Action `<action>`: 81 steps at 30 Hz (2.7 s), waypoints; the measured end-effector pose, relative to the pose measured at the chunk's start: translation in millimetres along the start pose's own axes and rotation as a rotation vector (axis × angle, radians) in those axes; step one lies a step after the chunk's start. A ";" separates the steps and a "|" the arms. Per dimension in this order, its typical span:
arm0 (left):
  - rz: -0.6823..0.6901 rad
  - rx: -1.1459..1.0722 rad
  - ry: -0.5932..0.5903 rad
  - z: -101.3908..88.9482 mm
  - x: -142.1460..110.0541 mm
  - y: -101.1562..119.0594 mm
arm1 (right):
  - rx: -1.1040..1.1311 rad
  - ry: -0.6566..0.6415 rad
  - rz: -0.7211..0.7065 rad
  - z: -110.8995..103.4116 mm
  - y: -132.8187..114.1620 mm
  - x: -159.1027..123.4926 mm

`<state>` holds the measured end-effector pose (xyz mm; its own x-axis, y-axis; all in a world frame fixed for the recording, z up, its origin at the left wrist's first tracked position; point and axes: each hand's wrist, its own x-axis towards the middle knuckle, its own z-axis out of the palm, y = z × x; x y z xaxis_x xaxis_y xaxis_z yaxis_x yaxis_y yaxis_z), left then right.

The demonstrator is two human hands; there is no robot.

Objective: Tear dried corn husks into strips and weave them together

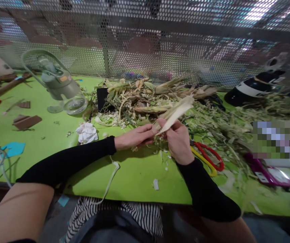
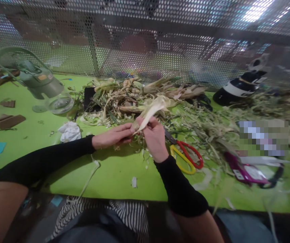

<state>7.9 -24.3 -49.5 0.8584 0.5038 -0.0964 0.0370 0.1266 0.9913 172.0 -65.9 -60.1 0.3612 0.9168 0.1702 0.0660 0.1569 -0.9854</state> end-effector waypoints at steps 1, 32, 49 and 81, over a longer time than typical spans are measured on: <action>0.018 0.048 0.022 0.5 -0.6 1.1 | -0.009 0.029 -0.007 0.2 0.4 -0.2; 0.001 -0.118 0.253 4.1 6.5 -17.6 | -0.158 -0.029 -0.067 0.8 -5.1 -2.0; 0.023 0.143 0.116 9.4 -0.2 -7.3 | -0.015 -0.067 -0.136 -1.0 3.8 0.6; 0.093 0.419 -0.039 -1.0 -2.2 8.7 | 0.027 -0.173 -0.103 1.1 -13.5 -8.2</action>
<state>5.8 -23.5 -40.8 0.8865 0.4626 -0.0096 0.1563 -0.2798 0.9473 167.1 -75.1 -48.2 0.1888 0.9444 0.2693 0.0688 0.2609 -0.9629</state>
